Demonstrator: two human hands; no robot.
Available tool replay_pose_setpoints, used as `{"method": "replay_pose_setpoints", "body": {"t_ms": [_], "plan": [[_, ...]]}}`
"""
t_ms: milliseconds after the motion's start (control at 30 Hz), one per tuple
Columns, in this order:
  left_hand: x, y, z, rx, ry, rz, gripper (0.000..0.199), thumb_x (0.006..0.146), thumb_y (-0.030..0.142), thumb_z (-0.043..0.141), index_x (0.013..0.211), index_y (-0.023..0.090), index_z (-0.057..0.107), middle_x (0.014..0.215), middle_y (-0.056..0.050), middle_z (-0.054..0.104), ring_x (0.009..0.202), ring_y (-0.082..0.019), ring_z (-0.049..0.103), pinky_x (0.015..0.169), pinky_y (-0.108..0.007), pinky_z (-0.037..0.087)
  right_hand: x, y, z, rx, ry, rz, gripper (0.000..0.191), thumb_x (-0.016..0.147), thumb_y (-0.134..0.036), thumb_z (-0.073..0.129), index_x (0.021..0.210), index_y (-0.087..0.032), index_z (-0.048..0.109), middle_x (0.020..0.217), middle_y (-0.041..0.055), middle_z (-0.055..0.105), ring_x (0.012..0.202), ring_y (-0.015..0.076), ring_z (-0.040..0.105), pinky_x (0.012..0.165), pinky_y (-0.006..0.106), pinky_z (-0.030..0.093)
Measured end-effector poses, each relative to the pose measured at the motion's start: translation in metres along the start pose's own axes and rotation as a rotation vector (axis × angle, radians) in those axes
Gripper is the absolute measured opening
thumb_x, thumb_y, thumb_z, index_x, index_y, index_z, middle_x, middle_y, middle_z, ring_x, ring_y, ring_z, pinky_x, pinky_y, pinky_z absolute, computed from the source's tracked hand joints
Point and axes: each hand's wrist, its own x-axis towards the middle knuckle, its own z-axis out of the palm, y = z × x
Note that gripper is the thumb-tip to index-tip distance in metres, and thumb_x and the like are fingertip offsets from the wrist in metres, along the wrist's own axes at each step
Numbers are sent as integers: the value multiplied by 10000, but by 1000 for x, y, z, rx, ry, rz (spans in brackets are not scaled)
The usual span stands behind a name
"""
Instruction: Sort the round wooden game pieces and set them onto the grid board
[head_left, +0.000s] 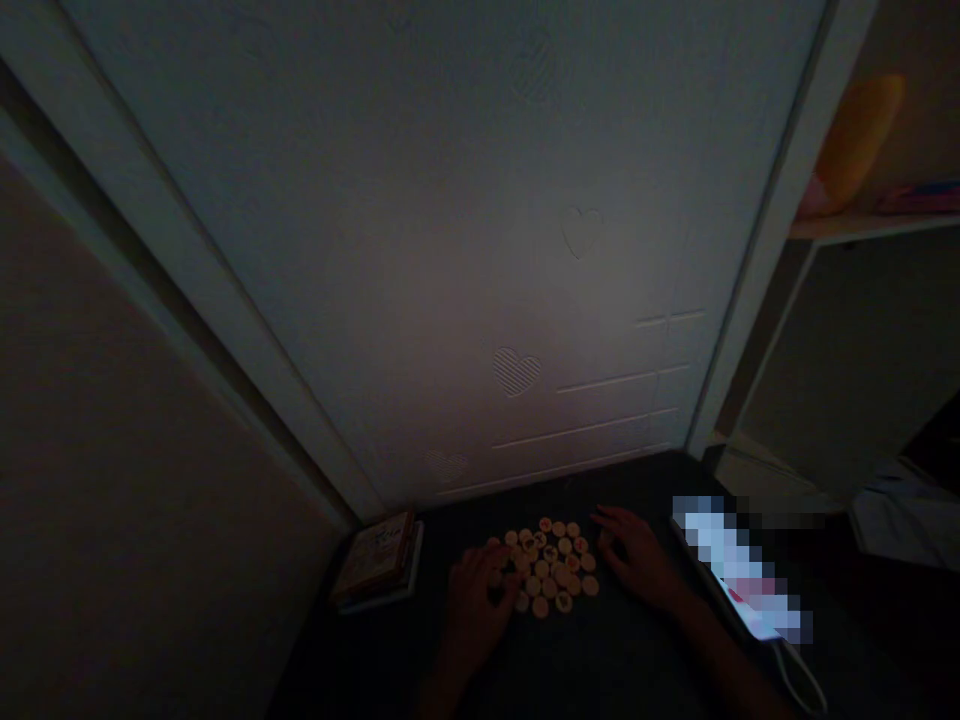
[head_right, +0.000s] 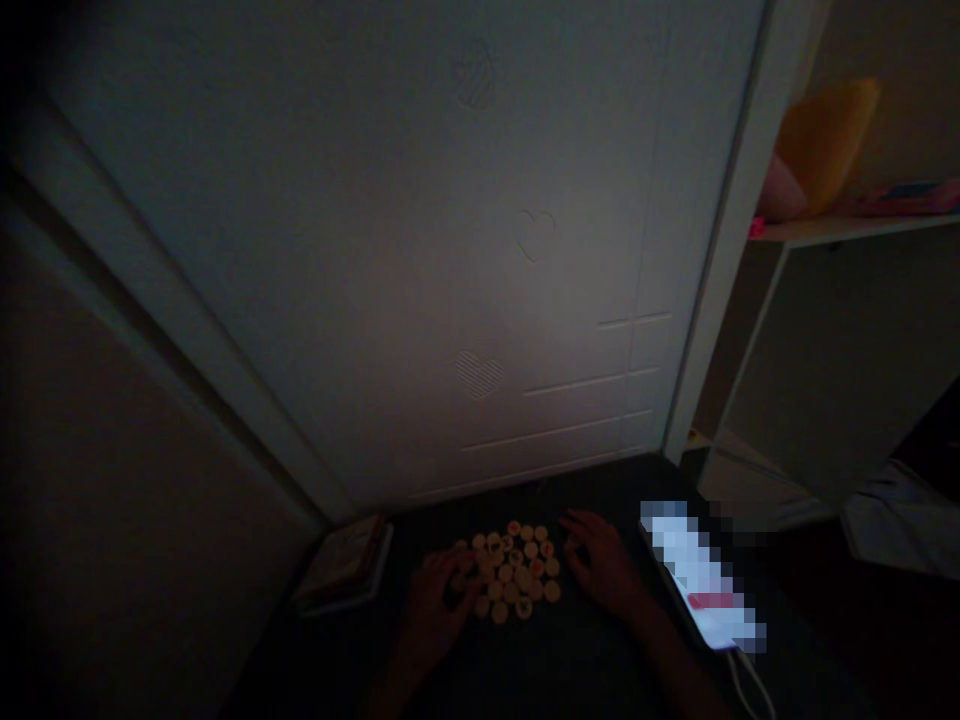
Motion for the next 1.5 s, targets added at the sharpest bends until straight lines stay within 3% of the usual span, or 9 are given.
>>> {"method": "replay_pose_setpoints", "body": {"t_ms": [200,433,600,733,867,1000,1233,1400,1500], "plan": [[18,16,8,77,-97,36,211,899,327,617,1088,290,704,1097,-52,745,1044,-287,651,912,-462,484,-3,1,3,70,81,48,362,960,-401,537,1242,-240,695,1304,104,673,1235,283,595,1072,505,450],[60,-10,2,30,-37,-8,270,903,343,592,1140,252,685,1095,-66,742,1046,-271,658,922,-444,494,-4,-1,3,105,103,59,345,964,-414,544,1193,-221,715,1267,113,689,1212,287,602,1074,508,450],[83,-24,8,20,-65,-10,213,908,327,545,962,224,723,959,-60,759,924,-252,688,857,-420,545,-3,-5,0,121,108,74,310,973,-405,528,1098,-228,748,1243,108,700,1203,283,608,1065,501,459],[78,-19,12,3,-77,20,278,944,359,491,1020,216,717,994,-76,754,958,-255,688,884,-438,554,-1,-6,-1,142,121,80,291,965,-400,543,1073,-231,755,1204,105,716,1179,280,622,1044,489,473],[65,-1,9,-10,-117,96,299,897,403,612,1140,247,691,1157,-74,720,1113,-270,639,984,-454,508,0,-4,-1,152,123,87,276,961,-385,552,1062,-226,753,1175,106,726,1151,279,633,1033,484,473],[63,9,9,-27,-176,149,331,864,406,676,1168,277,691,1150,-63,724,1093,-269,648,954,-447,520,0,-2,1,158,137,89,267,958,-391,555,1023,-230,758,1164,101,729,1134,275,640,1017,467,483],[85,-2,23,-26,-110,73,345,916,380,599,1228,242,655,1094,-71,740,1018,-241,690,917,-434,558,0,-2,0,191,139,109,269,962,-381,551,1064,-222,742,1142,103,731,1100,268,652,1001,450,496],[84,-7,31,-32,-122,97,292,931,379,578,1153,241,711,1205,-86,729,1153,-260,662,1009,-453,532,-1,-4,-3,217,138,117,276,972,-383,537,1070,-218,734,1168,103,721,1119,265,644,1011,435,492],[72,-5,28,-21,-160,144,345,969,395,534,1252,256,676,1351,-84,662,1275,-266,597,1090,-489,476,0,-5,-5,215,167,115,253,967,-374,552,1061,-217,727,1120,104,728,1075,269,653,976,434,507]]}}
